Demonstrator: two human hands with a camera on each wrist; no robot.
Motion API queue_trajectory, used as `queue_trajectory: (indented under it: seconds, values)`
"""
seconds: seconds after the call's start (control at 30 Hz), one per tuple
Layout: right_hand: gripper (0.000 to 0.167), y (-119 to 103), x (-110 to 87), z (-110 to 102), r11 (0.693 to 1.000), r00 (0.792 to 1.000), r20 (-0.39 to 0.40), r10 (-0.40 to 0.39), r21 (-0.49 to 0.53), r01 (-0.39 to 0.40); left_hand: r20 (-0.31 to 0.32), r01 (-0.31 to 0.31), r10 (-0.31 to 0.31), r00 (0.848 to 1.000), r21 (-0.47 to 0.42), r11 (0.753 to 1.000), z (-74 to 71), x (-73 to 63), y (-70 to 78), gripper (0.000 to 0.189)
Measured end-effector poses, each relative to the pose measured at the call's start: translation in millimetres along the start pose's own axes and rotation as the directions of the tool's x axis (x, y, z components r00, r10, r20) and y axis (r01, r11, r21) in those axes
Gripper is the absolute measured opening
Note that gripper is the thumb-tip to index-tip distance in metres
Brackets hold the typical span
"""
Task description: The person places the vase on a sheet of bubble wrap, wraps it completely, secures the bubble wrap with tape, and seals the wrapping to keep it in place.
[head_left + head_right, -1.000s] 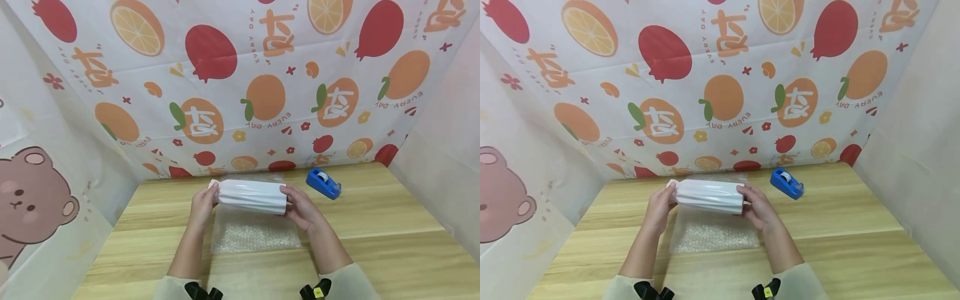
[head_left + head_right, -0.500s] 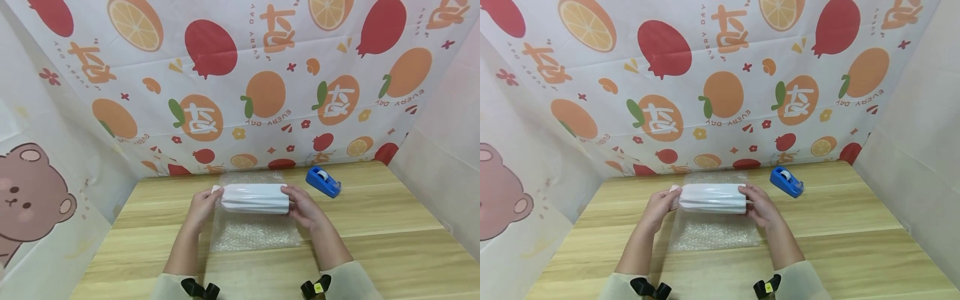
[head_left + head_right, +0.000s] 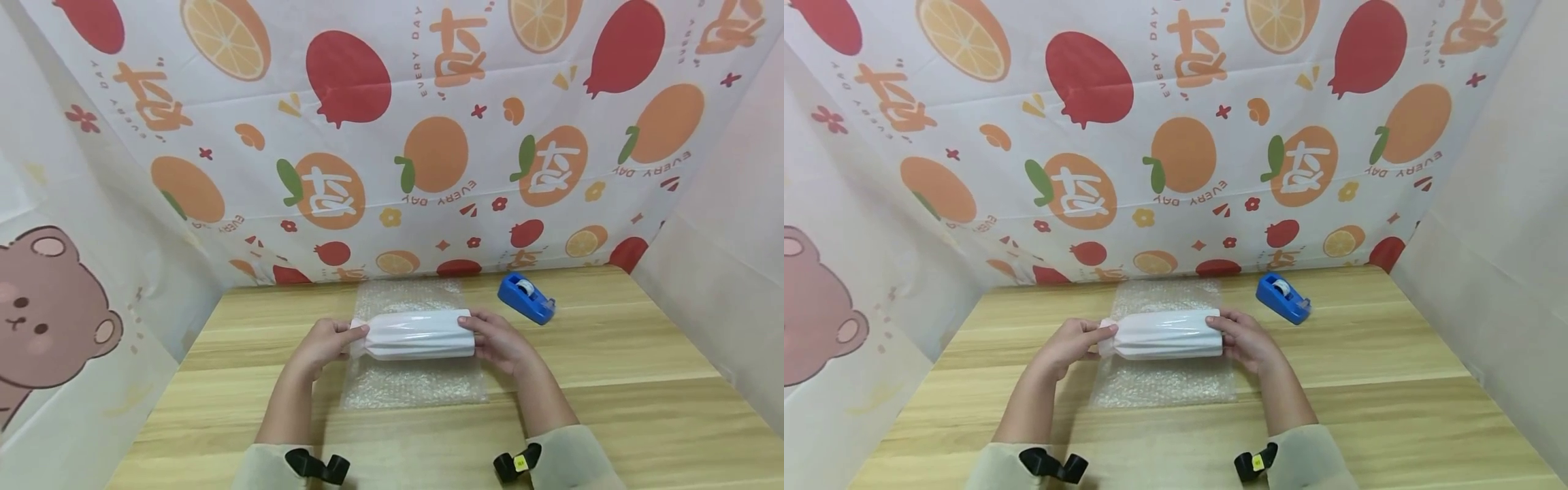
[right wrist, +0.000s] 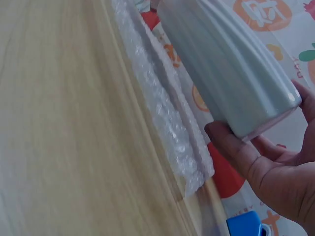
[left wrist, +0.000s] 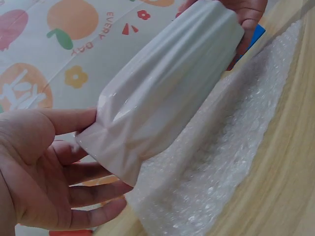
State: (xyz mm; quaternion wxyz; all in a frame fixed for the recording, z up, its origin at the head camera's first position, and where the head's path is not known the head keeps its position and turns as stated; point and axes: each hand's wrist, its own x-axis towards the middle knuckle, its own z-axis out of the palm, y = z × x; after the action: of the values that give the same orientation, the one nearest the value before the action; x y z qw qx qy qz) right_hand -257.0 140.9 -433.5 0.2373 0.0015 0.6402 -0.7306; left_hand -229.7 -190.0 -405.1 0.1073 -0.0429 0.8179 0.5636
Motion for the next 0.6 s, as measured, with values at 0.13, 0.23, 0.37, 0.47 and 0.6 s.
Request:
queue_trajectory:
  seconds: [0.13, 0.23, 0.37, 0.47, 0.6]
  values:
    - [0.073, 3.7, 0.2, -1.8, 0.999, 1.0, 0.004, 0.025, -0.049, -0.025, 0.006, 0.017, -0.017, 1.0, 0.029, 0.999, -3.0, -0.2, -1.2, 0.034]
    - [0.076, 5.3, 0.3, -4.4, 0.995, 0.999, 0.012, 0.038, -0.092, -0.037, 0.002, 0.023, -0.023, 1.0, 0.052, 0.998, -5.1, 0.5, -2.9, 0.039]
    - [0.074, 5.7, 0.4, -5.6, 0.992, 0.999, 0.011, 0.039, -0.121, -0.038, 0.004, 0.017, -0.018, 1.0, 0.092, 0.996, -6.4, -0.6, -4.1, 0.042]
    - [0.076, 4.4, -0.8, -4.5, 0.99, 0.999, 0.004, 0.036, -0.136, -0.035, 0.007, 0.022, -0.023, 1.0, 0.119, 0.993, -6.3, -1.9, -3.8, 0.036]
    - [0.078, 3.4, -2.5, -3.8, 0.988, 0.999, -0.006, 0.04, -0.15, -0.041, 0.008, 0.034, -0.036, 0.999, 0.146, 0.989, -5.1, -2.9, -2.4, 0.032]
